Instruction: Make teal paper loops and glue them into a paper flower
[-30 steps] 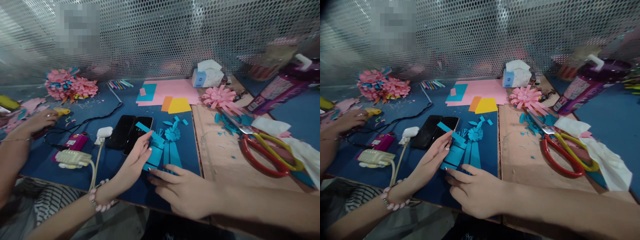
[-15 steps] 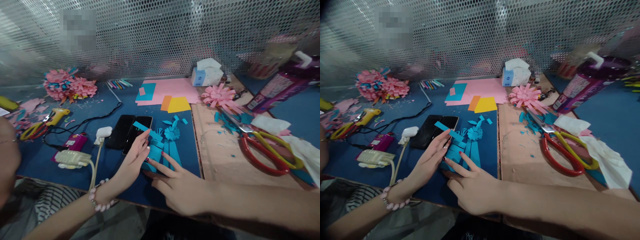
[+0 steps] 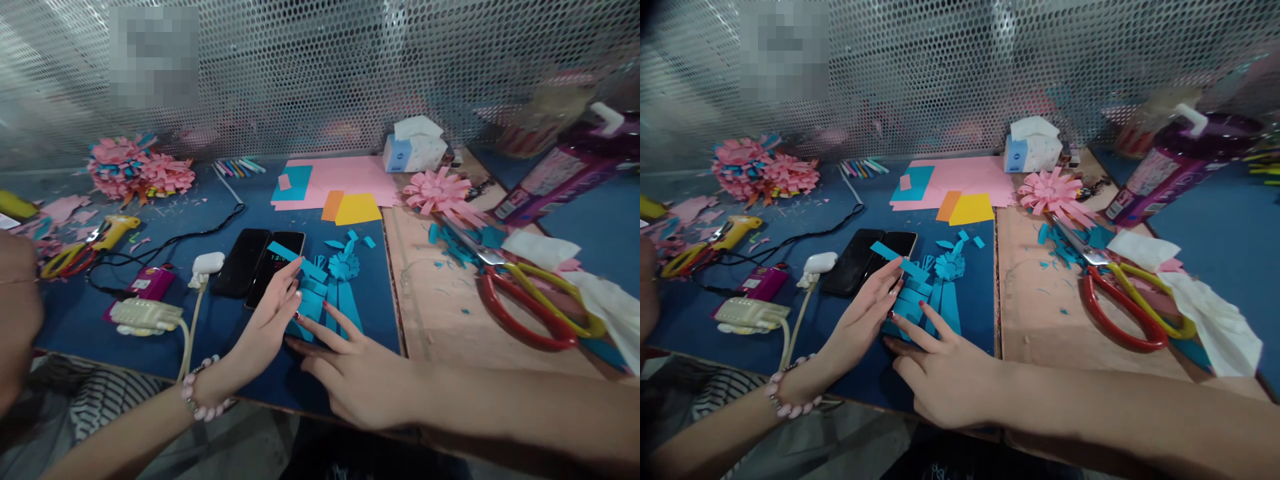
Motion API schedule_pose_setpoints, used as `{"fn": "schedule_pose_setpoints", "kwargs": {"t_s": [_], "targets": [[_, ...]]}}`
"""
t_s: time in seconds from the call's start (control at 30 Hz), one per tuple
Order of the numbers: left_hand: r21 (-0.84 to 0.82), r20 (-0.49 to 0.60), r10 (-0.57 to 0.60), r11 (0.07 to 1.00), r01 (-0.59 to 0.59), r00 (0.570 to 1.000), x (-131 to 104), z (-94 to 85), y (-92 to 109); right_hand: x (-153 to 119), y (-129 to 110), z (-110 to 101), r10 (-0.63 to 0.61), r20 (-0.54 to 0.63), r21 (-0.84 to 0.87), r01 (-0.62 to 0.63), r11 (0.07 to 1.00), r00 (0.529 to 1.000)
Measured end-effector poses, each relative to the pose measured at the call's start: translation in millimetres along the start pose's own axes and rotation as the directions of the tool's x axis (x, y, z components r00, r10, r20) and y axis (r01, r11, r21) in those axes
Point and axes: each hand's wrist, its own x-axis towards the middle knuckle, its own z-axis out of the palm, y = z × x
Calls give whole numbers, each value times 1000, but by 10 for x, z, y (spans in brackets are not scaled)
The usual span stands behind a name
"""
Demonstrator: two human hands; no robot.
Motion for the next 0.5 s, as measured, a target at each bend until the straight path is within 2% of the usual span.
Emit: {"fn": "schedule_pose_setpoints", "kwargs": {"t_s": [0.1, 0.23, 0.3, 0.37, 0.5], "targets": [[-19, 5, -18, 1000, 18, 1000, 4, -4, -21, -8, -3, -36, -40, -43, -10, 40, 999, 998], [-62, -3, -37, 997, 37, 999, 11, -9, -45, -52, 37, -167, -80, -239, -41, 72, 997, 968], [-88, -12, -47, 995, 45, 999, 18, -13, -52, -71, 90, -230, -29, -340, -65, 7, 998, 940], [-114, -10, -58, 992, 57, 998, 27, -17, -54, -75, 156, -262, 48, -385, -79, -84, 993, 922], [-154, -24, -67, 986, 62, 997, 44, -23, -46, -33, 270, -213, 198, -337, -84, -239, 967, 920]]}}
